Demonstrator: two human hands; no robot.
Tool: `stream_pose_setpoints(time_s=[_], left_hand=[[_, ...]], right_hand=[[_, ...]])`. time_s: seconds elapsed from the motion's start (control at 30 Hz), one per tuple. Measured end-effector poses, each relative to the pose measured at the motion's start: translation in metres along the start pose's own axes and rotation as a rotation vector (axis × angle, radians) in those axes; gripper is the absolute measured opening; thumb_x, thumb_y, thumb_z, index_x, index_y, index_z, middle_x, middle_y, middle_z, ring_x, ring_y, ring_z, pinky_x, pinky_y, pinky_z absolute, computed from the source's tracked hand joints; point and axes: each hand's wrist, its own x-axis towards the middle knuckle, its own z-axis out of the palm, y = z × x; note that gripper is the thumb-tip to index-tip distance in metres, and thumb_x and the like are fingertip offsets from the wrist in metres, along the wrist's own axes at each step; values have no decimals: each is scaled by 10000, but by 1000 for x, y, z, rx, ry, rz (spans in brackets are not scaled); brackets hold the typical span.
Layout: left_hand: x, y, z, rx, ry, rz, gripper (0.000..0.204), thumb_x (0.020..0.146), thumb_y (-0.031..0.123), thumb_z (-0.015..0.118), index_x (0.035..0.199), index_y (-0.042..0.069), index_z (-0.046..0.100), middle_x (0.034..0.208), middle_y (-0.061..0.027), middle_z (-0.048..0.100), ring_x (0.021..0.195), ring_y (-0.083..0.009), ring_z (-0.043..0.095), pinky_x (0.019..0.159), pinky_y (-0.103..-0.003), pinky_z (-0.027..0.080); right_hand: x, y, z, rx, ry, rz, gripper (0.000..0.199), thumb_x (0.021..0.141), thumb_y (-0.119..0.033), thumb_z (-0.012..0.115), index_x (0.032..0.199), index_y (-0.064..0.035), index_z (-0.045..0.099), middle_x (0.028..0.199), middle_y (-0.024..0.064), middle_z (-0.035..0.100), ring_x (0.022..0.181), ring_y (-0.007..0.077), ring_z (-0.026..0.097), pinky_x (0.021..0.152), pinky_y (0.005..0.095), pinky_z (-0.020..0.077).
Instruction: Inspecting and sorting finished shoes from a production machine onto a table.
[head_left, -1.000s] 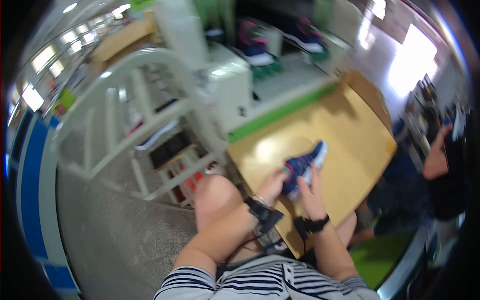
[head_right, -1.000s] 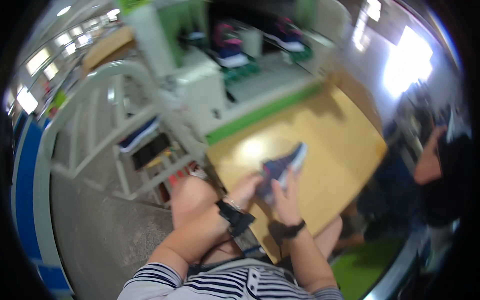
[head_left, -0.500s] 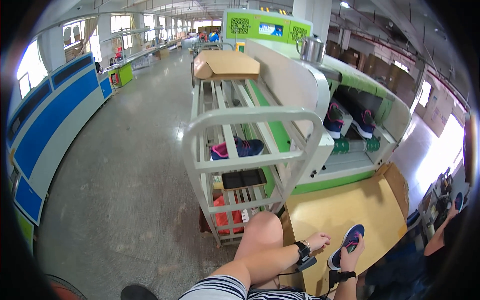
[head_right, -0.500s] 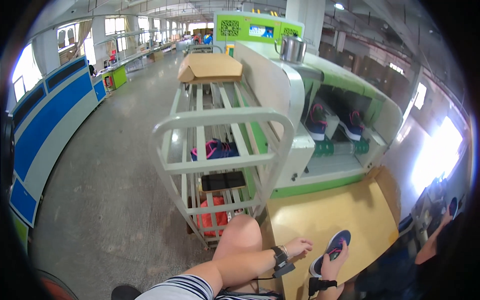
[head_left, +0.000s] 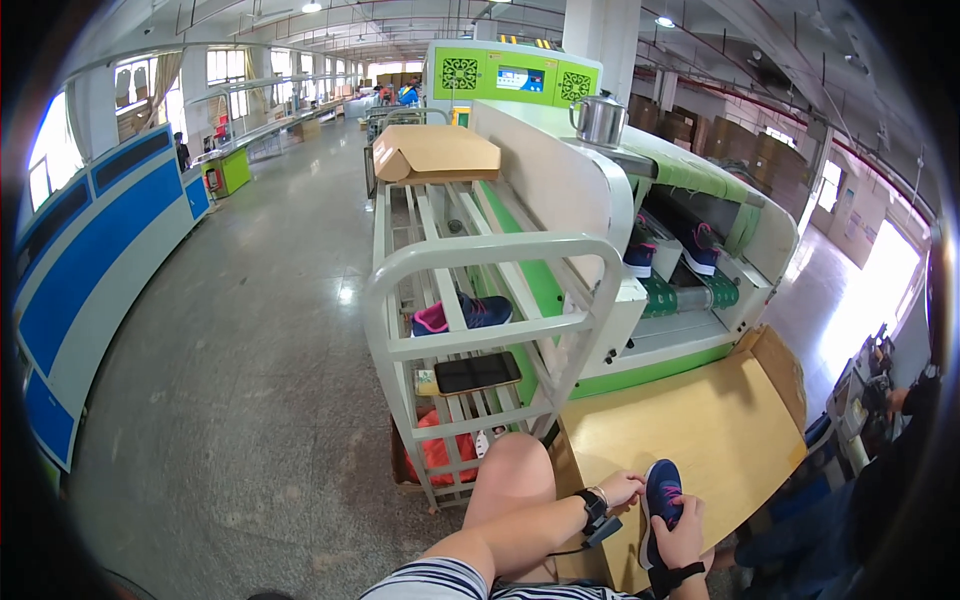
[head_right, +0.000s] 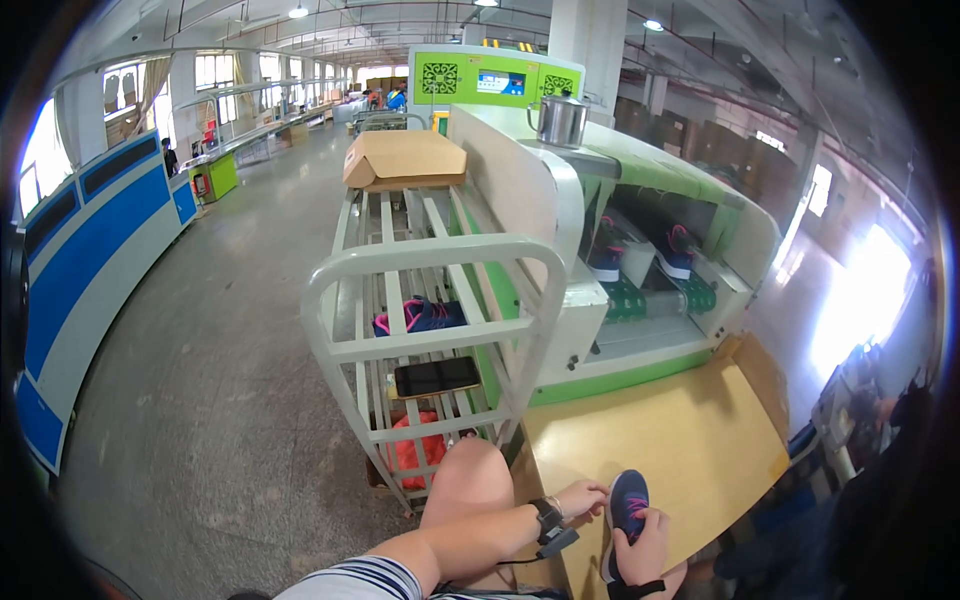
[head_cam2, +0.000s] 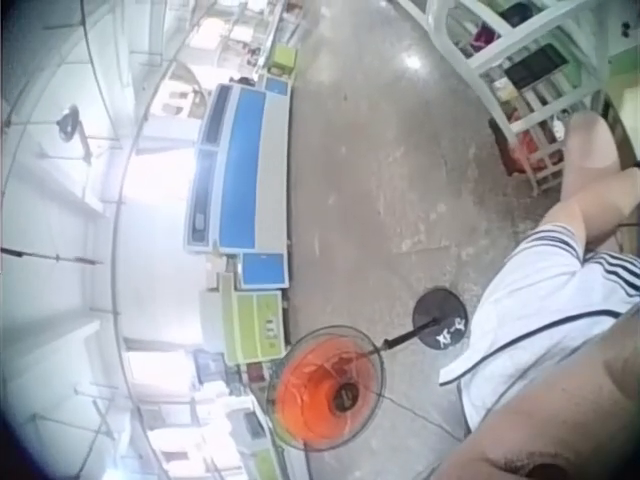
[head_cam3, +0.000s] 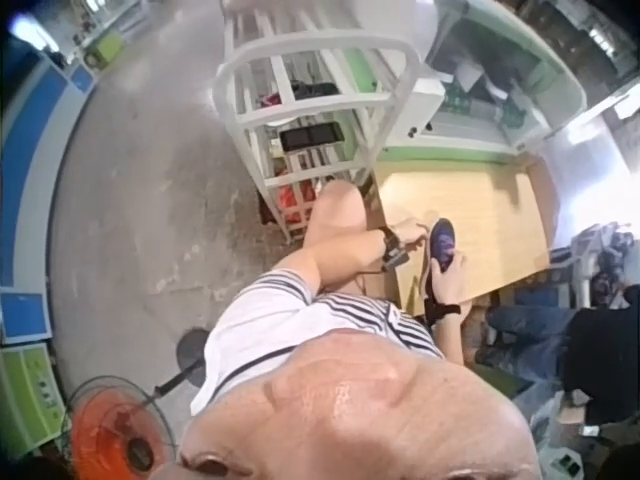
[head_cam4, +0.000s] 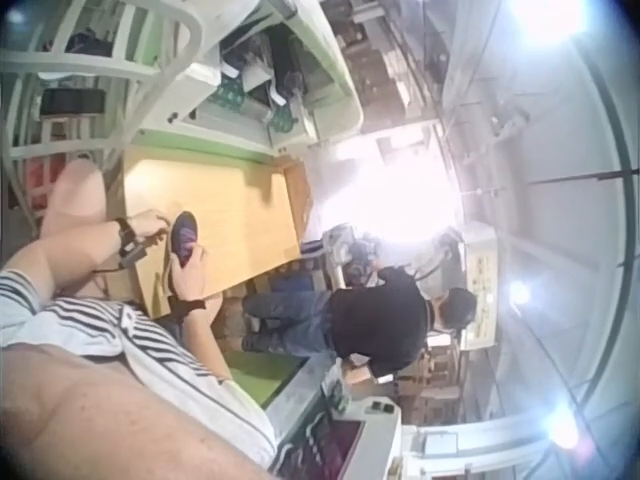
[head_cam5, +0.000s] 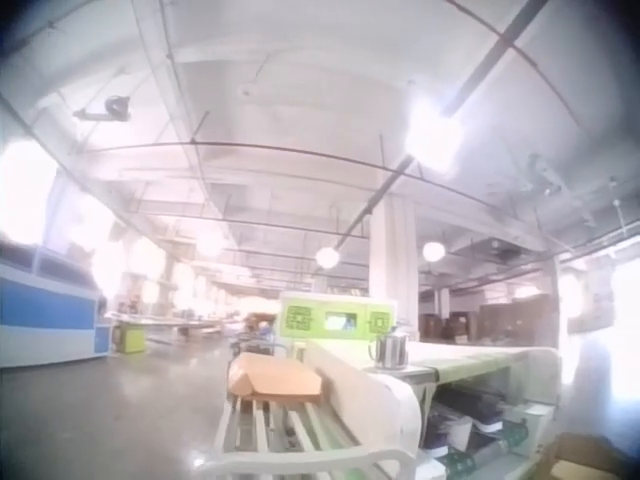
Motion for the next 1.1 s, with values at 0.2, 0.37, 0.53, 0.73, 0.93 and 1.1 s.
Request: stream_pose_setpoints(time_s=[0.2,0.37,0.53,0.73,0.93,1.1], left_hand=[[0,-4,1,60,16,42,290,924,142,547,1186,26,593,920,-39,658,730,-116,611,614,-276,526],[-1,-4,2,27,43,32,259,926,127,543,1161,38,606,915,-33,658,730,-107,608,609,-274,525],[-7,-2,8,6,133,55,215,946,121,530,1121,33,618,871,-26,640,690,-99,575,564,-271,492],[-10,2,5,46,87,48,256,951,129,552,1168,-1,592,905,-51,643,727,-107,590,603,-263,514],[-11,8,4,53,88,35,260,945,124,559,1169,-4,592,897,-44,640,732,-107,594,625,-264,519],[-13,9,9,88,102,34,250,932,117,560,1150,6,612,855,-31,637,734,-107,600,633,-270,515]], right_hand=[[-4,2,0,-12,33,-22,420,740,-79,704,1104,-49,496,1130,177,515,1070,397,534,906,446,454],[-2,3,2,-12,35,-63,409,750,-61,684,1114,-38,498,1121,178,521,1059,399,537,911,440,454],[-5,-3,-10,-4,-7,-36,371,790,-69,673,1129,-42,525,1199,194,535,1108,402,536,939,440,444],[-1,-2,0,65,5,-12,368,818,-61,665,1155,-39,520,1256,202,527,1157,404,522,977,435,431],[1,4,0,74,40,-65,371,812,-57,664,1154,-39,522,1254,201,532,1148,404,526,977,435,431],[0,-3,-6,115,54,-40,347,800,-49,662,1122,-39,531,1234,193,542,1141,405,527,973,441,429]])
